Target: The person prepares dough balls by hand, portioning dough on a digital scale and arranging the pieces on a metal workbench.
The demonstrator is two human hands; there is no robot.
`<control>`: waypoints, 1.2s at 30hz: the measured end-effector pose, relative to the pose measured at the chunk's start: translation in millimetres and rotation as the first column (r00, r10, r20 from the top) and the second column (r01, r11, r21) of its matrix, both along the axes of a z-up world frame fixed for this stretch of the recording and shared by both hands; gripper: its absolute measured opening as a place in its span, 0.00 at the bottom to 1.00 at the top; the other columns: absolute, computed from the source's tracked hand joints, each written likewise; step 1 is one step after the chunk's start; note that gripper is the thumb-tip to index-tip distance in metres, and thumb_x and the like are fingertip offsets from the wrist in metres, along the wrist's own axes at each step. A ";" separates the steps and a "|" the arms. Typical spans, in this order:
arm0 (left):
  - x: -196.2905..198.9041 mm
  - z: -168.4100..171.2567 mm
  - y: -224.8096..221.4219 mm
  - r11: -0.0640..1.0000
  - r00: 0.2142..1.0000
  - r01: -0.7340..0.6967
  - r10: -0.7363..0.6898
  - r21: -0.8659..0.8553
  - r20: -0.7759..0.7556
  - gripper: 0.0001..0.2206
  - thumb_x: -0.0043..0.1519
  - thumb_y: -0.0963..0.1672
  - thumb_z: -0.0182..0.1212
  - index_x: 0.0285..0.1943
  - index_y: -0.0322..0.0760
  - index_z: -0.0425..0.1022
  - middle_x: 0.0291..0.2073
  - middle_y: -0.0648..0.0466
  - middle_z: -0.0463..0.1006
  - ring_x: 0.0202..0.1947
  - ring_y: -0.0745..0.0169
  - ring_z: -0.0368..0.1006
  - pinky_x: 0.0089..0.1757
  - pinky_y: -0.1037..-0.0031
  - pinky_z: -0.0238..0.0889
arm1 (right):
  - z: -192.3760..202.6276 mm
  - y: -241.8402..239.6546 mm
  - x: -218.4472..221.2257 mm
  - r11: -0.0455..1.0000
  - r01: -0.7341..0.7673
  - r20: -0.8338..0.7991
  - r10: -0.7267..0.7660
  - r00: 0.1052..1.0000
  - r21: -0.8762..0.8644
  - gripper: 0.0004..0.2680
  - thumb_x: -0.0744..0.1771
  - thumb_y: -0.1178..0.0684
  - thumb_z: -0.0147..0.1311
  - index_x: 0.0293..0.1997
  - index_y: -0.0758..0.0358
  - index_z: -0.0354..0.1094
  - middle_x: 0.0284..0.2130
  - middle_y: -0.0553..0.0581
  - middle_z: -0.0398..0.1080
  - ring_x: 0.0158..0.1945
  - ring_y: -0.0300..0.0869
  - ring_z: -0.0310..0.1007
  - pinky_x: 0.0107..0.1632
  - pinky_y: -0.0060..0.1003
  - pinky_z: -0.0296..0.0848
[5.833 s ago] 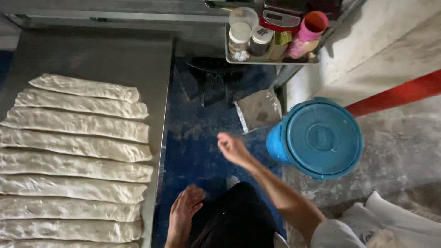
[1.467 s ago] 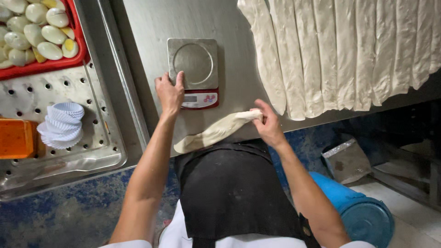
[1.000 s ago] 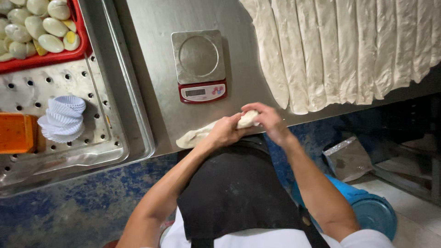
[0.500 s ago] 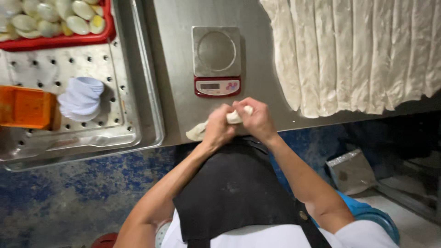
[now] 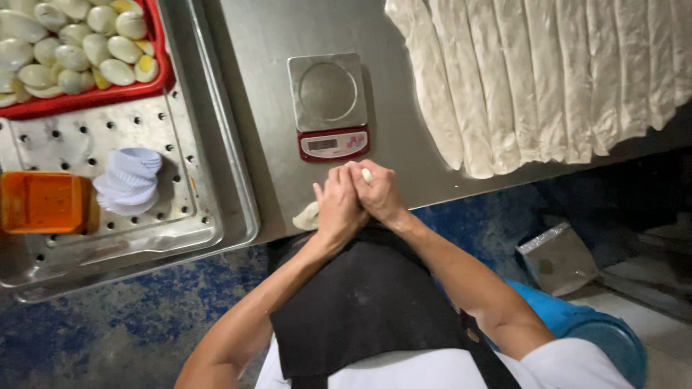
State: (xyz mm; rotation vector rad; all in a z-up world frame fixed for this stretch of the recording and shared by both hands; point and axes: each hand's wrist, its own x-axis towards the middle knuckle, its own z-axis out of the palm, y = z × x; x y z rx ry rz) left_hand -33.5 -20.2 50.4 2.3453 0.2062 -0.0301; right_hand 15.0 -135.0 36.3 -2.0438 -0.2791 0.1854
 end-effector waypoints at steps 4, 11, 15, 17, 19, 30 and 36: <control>-0.9 -34.8 -3.8 0.999 0.992 0.031 -0.034 0.021 0.118 0.34 0.48 0.43 0.67 0.65 0.27 0.61 0.52 0.40 0.71 0.55 0.38 0.68 0.51 0.38 0.57 | -18.6 -1.8 15.2 0.997 0.065 -0.009 -0.065 0.998 -0.029 0.12 0.71 0.46 0.53 0.36 0.67 0.74 0.24 0.64 0.74 0.26 0.39 0.75 0.31 0.40 0.72; 32.6 -90.6 23.2 0.988 0.984 0.153 -0.149 0.027 -0.100 0.05 0.58 0.45 0.62 0.38 0.40 0.77 0.35 0.43 0.81 0.40 0.41 0.78 0.42 0.56 0.69 | 84.1 2.9 -3.9 0.912 -0.202 -0.529 0.376 0.761 0.358 0.09 0.69 0.49 0.57 0.39 0.66 0.71 0.31 0.59 0.72 0.35 0.42 0.71 0.38 0.39 0.71; 46.3 -95.7 23.5 0.953 0.959 0.265 -0.246 -0.146 0.138 0.08 0.62 0.46 0.66 0.34 0.38 0.76 0.27 0.42 0.80 0.30 0.41 0.77 0.36 0.56 0.70 | 189.0 18.3 -11.7 0.638 -0.702 -0.019 0.744 0.668 0.316 0.12 0.68 0.47 0.59 0.50 0.62 0.68 0.43 0.59 0.72 0.47 0.45 0.75 0.51 0.38 0.75; 42.5 -91.0 29.5 0.814 0.978 0.099 -0.187 -0.573 -0.096 0.09 0.59 0.42 0.62 0.46 0.35 0.73 0.29 0.45 0.77 0.28 0.49 0.76 0.33 0.61 0.71 | 196.7 47.4 24.1 0.857 -0.464 0.067 0.462 0.885 0.224 0.15 0.67 0.47 0.58 0.58 0.61 0.63 0.51 0.61 0.68 0.54 0.48 0.73 0.57 0.38 0.74; 29.4 -84.3 42.1 0.617 0.970 -0.062 -0.149 -0.784 -0.194 0.17 0.55 0.39 0.61 0.53 0.32 0.69 0.33 0.47 0.76 0.31 0.56 0.76 0.33 0.65 0.73 | 170.7 70.1 62.9 0.976 -0.040 0.152 0.007 0.988 0.215 0.21 0.68 0.50 0.54 0.69 0.63 0.56 0.61 0.65 0.62 0.62 0.51 0.67 0.64 0.40 0.70; -14.1 -59.3 103.4 0.377 0.990 -0.125 -0.013 -0.918 -0.140 0.27 0.61 0.36 0.60 0.69 0.39 0.57 0.47 0.49 0.76 0.46 0.63 0.75 0.44 0.70 0.73 | -5.3 19.8 23.5 0.874 -0.475 -0.310 0.483 0.819 0.106 0.13 0.65 0.56 0.61 0.53 0.68 0.72 0.45 0.61 0.77 0.45 0.40 0.77 0.49 0.36 0.76; -23.4 -77.0 88.2 0.272 0.987 -0.145 -0.024 -0.952 -0.157 0.24 0.64 0.36 0.58 0.70 0.35 0.59 0.51 0.47 0.76 0.50 0.61 0.75 0.49 0.71 0.72 | 3.9 22.8 20.9 0.950 -0.310 -0.382 0.274 0.883 -0.035 0.08 0.67 0.53 0.61 0.45 0.67 0.76 0.33 0.56 0.79 0.35 0.35 0.77 0.40 0.35 0.77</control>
